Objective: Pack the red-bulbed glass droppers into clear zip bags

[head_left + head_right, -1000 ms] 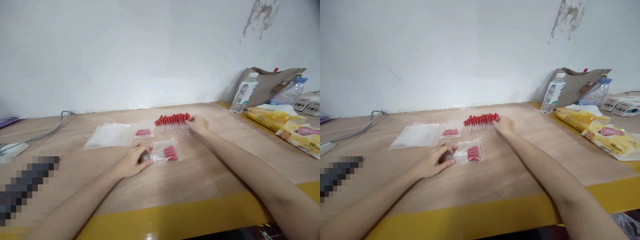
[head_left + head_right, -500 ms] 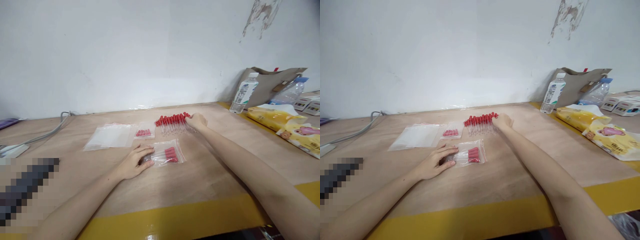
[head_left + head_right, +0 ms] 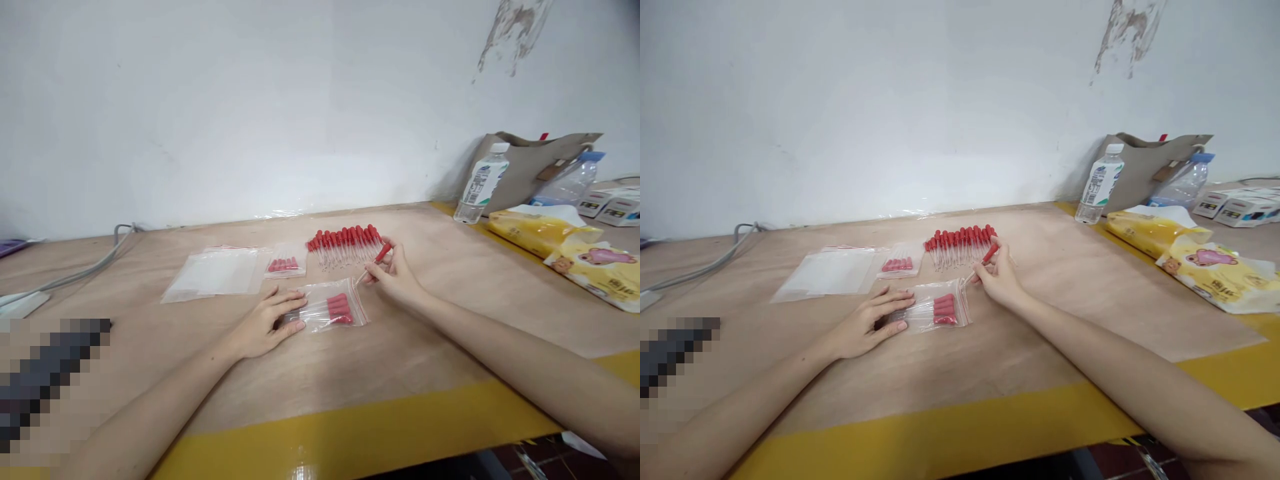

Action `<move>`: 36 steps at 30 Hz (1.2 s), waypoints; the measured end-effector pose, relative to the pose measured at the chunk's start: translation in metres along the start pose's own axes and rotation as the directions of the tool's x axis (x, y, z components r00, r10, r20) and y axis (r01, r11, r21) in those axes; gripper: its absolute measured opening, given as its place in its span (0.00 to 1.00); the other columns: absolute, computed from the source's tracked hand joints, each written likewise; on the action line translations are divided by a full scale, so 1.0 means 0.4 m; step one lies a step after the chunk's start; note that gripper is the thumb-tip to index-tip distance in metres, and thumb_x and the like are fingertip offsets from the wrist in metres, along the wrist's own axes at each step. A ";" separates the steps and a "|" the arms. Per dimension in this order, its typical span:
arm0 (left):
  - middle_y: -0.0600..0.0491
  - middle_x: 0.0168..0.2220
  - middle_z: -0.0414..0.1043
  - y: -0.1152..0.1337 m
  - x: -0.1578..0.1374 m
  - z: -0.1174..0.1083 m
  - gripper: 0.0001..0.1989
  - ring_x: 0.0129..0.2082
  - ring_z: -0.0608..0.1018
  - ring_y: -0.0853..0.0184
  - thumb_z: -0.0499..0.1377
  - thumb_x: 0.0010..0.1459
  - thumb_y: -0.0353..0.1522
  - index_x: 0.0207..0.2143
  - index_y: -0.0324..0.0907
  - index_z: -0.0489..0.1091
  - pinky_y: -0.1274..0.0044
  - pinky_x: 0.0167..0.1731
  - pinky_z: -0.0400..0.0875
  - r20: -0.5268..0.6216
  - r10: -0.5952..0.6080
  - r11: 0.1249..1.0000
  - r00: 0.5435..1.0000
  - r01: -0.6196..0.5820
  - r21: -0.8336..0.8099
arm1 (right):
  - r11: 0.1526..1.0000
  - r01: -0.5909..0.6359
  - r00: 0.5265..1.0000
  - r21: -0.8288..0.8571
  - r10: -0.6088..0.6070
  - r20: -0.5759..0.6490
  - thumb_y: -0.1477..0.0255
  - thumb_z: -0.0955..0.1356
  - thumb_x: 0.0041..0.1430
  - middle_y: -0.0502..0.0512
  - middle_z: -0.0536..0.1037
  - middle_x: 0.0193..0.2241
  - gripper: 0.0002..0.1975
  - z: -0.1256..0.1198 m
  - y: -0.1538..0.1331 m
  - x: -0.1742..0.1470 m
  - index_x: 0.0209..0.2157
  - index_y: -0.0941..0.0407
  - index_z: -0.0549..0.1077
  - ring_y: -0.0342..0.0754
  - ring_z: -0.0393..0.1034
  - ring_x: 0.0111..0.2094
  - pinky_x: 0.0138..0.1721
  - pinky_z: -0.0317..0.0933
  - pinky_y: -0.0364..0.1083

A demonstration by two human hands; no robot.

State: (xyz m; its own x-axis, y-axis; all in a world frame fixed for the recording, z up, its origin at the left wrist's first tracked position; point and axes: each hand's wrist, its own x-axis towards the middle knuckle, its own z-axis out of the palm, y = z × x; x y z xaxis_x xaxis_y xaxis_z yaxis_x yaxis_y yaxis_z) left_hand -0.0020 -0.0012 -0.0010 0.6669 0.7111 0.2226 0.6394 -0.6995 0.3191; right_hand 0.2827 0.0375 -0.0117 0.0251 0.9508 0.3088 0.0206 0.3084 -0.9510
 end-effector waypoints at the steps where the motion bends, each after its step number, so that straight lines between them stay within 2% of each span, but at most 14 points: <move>1: 0.50 0.56 0.63 0.000 0.000 0.001 0.20 0.57 0.64 0.60 0.52 0.61 0.41 0.54 0.46 0.63 0.59 0.60 0.45 0.001 0.000 1.000 1.000 0.000 0.001 | 1.000 -0.003 1.000 0.022 0.003 -0.001 0.65 0.67 0.49 0.45 0.67 0.28 0.31 0.005 0.003 -0.003 0.50 0.51 0.47 0.41 0.70 0.22 0.27 0.68 0.45; 5: 0.50 0.56 0.62 0.000 0.000 0.002 0.20 0.57 0.64 0.60 0.52 0.61 0.41 0.55 0.46 0.63 0.59 0.60 0.45 0.006 0.003 1.000 1.000 -0.003 0.010 | 0.993 -0.037 0.999 0.115 0.034 0.032 0.64 0.66 0.49 0.44 0.67 0.27 0.26 0.018 0.016 -0.009 0.45 0.51 0.48 0.42 0.71 0.23 0.28 0.69 0.47; 11: 0.49 0.56 0.63 -0.001 0.001 0.001 0.21 0.57 0.64 0.60 0.52 0.61 0.41 0.54 0.45 0.63 0.59 0.60 0.45 0.008 -0.003 1.000 1.000 0.003 0.012 | 0.991 -0.083 0.996 0.109 0.078 0.045 0.64 0.67 0.50 0.44 0.68 0.25 0.24 0.013 0.004 -0.031 0.43 0.51 0.49 0.43 0.71 0.23 0.27 0.68 0.46; 16: 0.50 0.55 0.64 -0.001 0.000 0.002 0.21 0.57 0.63 0.59 0.52 0.60 0.41 0.54 0.46 0.63 0.60 0.60 0.48 -0.009 0.003 1.000 1.000 -0.002 0.007 | 0.969 -0.171 0.983 0.180 0.157 0.092 0.61 0.65 0.52 0.47 0.71 0.27 0.16 -0.012 -0.001 -0.024 0.38 0.51 0.55 0.44 0.73 0.28 0.34 0.69 0.50; 18: 0.49 0.55 0.64 0.002 -0.001 0.002 0.21 0.56 0.64 0.59 0.52 0.60 0.41 0.54 0.45 0.63 0.60 0.59 0.50 -0.022 0.005 1.000 1.000 -0.005 0.009 | 0.968 -0.206 0.972 0.141 0.186 0.145 0.61 0.66 0.51 0.49 0.72 0.29 0.14 -0.028 0.002 -0.016 0.36 0.52 0.61 0.43 0.72 0.28 0.35 0.68 0.49; 20: 0.49 0.55 0.64 0.005 -0.001 0.000 0.22 0.56 0.64 0.59 0.52 0.60 0.41 0.55 0.45 0.62 0.60 0.59 0.51 -0.026 0.002 1.000 1.000 -0.001 0.014 | 0.977 -0.213 0.945 0.008 0.204 0.255 0.63 0.69 0.47 0.50 0.73 0.28 0.13 -0.044 0.002 -0.009 0.33 0.55 0.67 0.42 0.71 0.27 0.34 0.67 0.47; 21: 0.49 0.55 0.64 0.006 -0.001 0.000 0.22 0.56 0.64 0.59 0.52 0.60 0.41 0.55 0.45 0.62 0.60 0.58 0.52 -0.025 -0.001 1.000 1.000 0.002 0.016 | 0.980 -0.182 0.927 -0.082 0.198 0.319 0.65 0.70 0.45 0.50 0.73 0.27 0.13 -0.051 0.002 -0.006 0.32 0.56 0.69 0.42 0.70 0.27 0.33 0.67 0.45; 23: 0.49 0.55 0.64 0.007 -0.001 -0.001 0.23 0.57 0.64 0.59 0.52 0.60 0.42 0.56 0.44 0.60 0.61 0.58 0.52 -0.018 -0.007 1.000 1.000 0.007 0.020 | 0.968 -0.044 0.892 -0.249 0.150 0.426 0.67 0.71 0.44 0.48 0.72 0.23 0.12 -0.059 -0.002 -0.004 0.32 0.57 0.73 0.40 0.66 0.24 0.29 0.64 0.43; 25: 0.49 0.56 0.63 0.005 -0.001 0.000 0.23 0.57 0.63 0.59 0.52 0.60 0.42 0.56 0.44 0.60 0.61 0.58 0.52 -0.011 -0.006 1.000 1.000 0.006 0.019 | 0.932 0.103 0.873 -0.348 0.083 0.480 0.68 0.70 0.46 0.47 0.72 0.22 0.11 -0.058 -0.006 -0.005 0.34 0.57 0.75 0.39 0.63 0.22 0.26 0.61 0.41; 27: 0.50 0.56 0.63 0.002 0.000 0.001 0.23 0.57 0.63 0.59 0.51 0.61 0.42 0.56 0.45 0.59 0.61 0.59 0.52 -0.008 0.000 1.000 1.000 0.001 0.017 | 0.910 0.185 0.855 -0.370 0.036 0.517 0.68 0.69 0.49 0.49 0.74 0.25 0.11 -0.050 -0.008 -0.006 0.35 0.56 0.76 0.40 0.64 0.24 0.28 0.62 0.42; 30: 0.50 0.56 0.63 0.000 0.000 0.002 0.23 0.57 0.63 0.60 0.51 0.61 0.42 0.56 0.45 0.59 0.62 0.59 0.51 -0.001 0.005 1.000 1.000 -0.005 0.024 | 0.928 0.242 0.809 -0.285 -0.032 0.587 0.67 0.67 0.51 0.53 0.76 0.35 0.11 -0.033 -0.005 -0.004 0.37 0.55 0.76 0.44 0.70 0.37 0.41 0.63 0.46; 32: 0.50 0.56 0.62 0.000 0.001 0.001 0.23 0.57 0.63 0.60 0.51 0.61 0.42 0.57 0.46 0.59 0.62 0.59 0.50 0.001 0.007 0.999 1.000 -0.008 0.032 | 0.947 0.217 0.787 -0.237 -0.026 0.616 0.66 0.67 0.52 0.53 0.77 0.40 0.12 -0.025 0.000 0.001 0.38 0.54 0.76 0.47 0.69 0.43 0.48 0.61 0.49; 33: 0.50 0.56 0.62 0.001 0.001 0.001 0.23 0.57 0.63 0.60 0.51 0.61 0.42 0.57 0.46 0.59 0.62 0.59 0.50 0.002 0.009 0.999 1.000 -0.009 0.035 | 0.956 0.178 0.792 -0.232 0.001 0.611 0.65 0.67 0.52 0.53 0.77 0.40 0.13 -0.023 0.003 0.003 0.38 0.54 0.76 0.47 0.69 0.43 0.49 0.60 0.51; 36: 0.50 0.56 0.62 0.003 0.002 0.000 0.22 0.57 0.63 0.61 0.51 0.61 0.41 0.57 0.47 0.59 0.62 0.59 0.50 0.000 0.017 0.999 1.000 -0.017 0.032 | 0.974 0.017 0.840 -0.227 0.109 0.532 0.64 0.69 0.47 0.53 0.79 0.38 0.15 -0.021 0.009 0.009 0.38 0.54 0.76 0.48 0.72 0.41 0.48 0.62 0.53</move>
State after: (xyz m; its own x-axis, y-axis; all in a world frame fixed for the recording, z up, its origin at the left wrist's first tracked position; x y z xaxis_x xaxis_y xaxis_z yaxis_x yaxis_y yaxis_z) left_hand -0.0005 -0.0014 -0.0002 0.6773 0.6994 0.2282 0.6403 -0.7131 0.2854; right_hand 0.2914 0.0418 -0.0140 -0.5082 0.8482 0.1493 0.2476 0.3099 -0.9179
